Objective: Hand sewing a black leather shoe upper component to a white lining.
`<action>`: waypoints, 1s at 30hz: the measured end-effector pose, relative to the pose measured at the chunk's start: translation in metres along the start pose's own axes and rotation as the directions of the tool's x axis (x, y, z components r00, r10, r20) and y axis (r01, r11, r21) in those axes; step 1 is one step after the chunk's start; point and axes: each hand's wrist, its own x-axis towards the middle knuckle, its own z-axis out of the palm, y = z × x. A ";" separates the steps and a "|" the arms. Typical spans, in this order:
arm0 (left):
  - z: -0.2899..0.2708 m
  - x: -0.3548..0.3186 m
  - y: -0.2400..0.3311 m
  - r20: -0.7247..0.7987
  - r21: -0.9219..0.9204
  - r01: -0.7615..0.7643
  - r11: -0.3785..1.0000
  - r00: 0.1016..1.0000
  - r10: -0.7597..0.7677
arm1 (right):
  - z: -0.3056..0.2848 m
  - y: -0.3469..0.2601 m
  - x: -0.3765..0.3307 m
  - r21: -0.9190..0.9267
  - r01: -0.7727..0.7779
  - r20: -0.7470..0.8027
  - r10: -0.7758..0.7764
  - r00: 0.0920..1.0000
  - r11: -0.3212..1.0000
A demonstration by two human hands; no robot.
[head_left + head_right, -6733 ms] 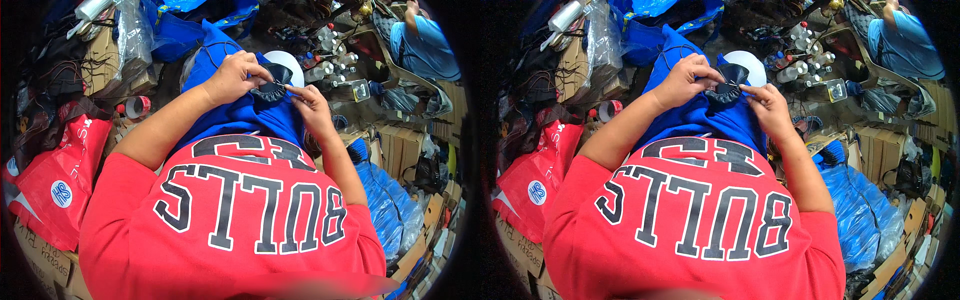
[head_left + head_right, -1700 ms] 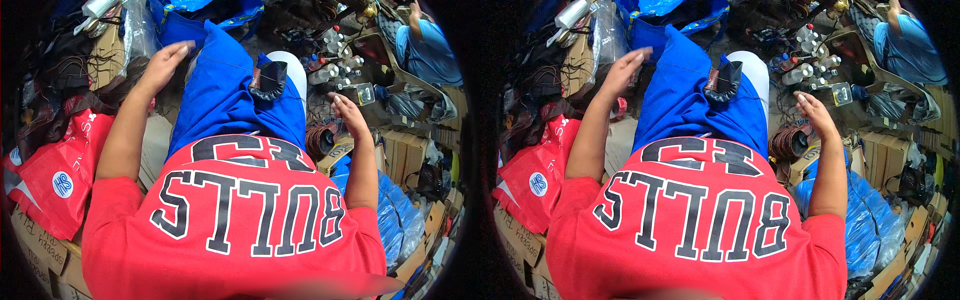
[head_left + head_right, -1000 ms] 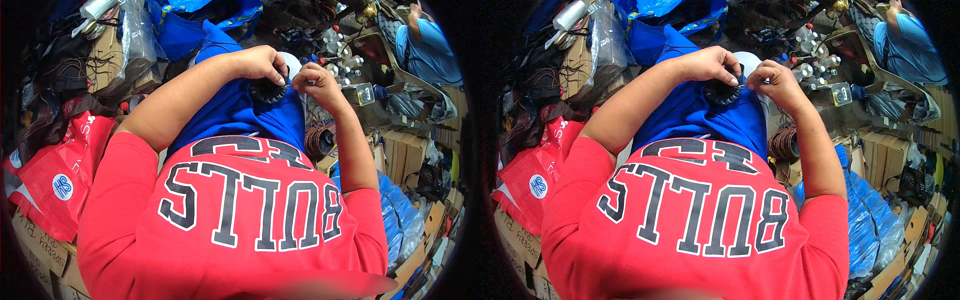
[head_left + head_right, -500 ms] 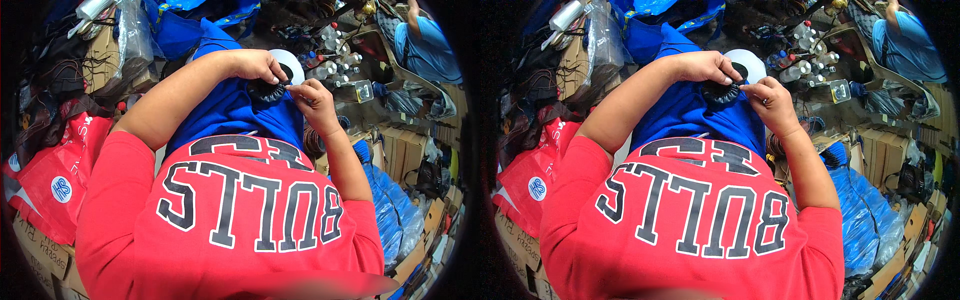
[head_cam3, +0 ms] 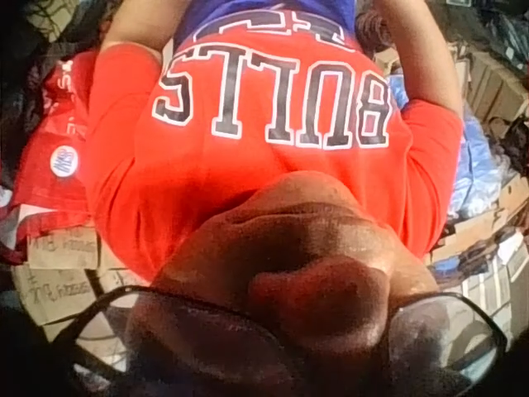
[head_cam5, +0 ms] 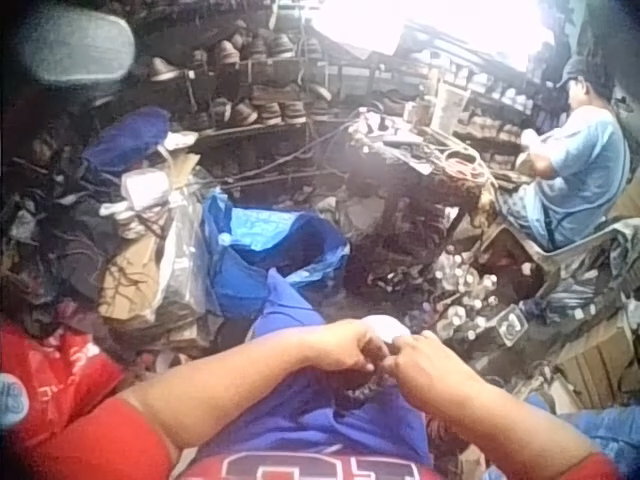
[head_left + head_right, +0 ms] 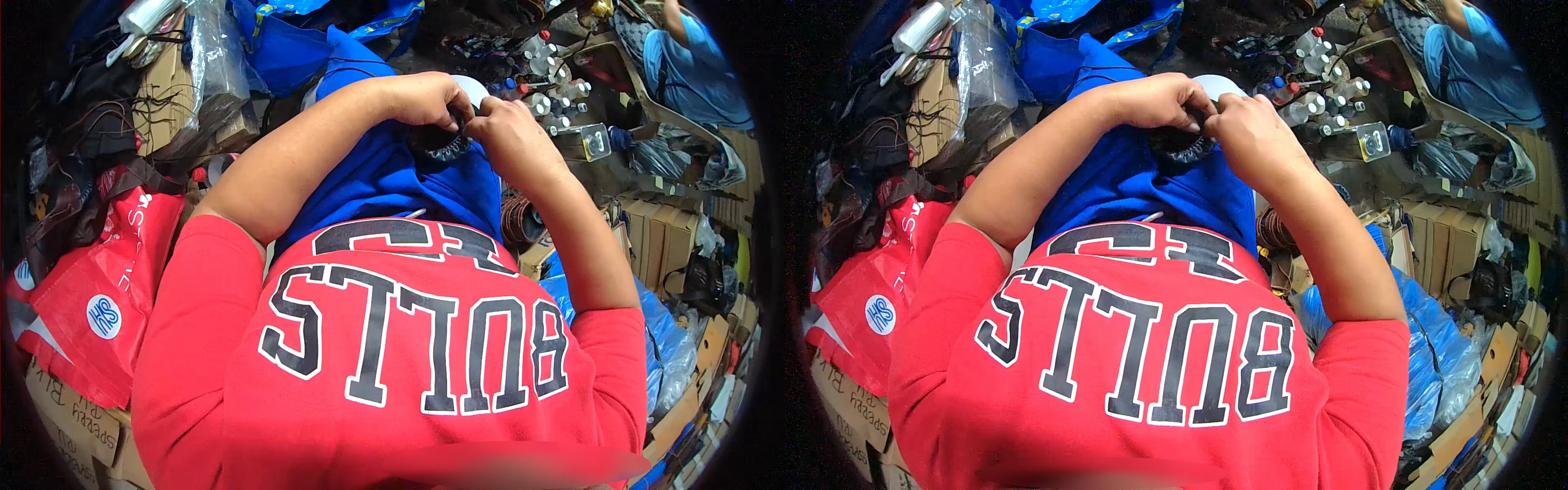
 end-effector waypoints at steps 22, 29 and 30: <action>0.004 -0.055 -0.021 -0.826 0.052 0.153 0.987 0.561 -0.044 | 0.085 0.050 -0.006 0.570 0.435 0.141 0.604 0.784 -0.698; 0.026 -0.021 -0.006 -0.476 -0.878 -0.467 -0.103 0.874 0.100 | 0.082 0.043 -0.018 0.465 0.162 0.036 0.201 0.979 -0.870; 0.025 -0.028 -0.016 -0.452 -0.891 -0.454 -0.023 0.890 -0.061 | 0.077 0.042 -0.026 0.539 0.210 0.121 0.322 0.939 -0.816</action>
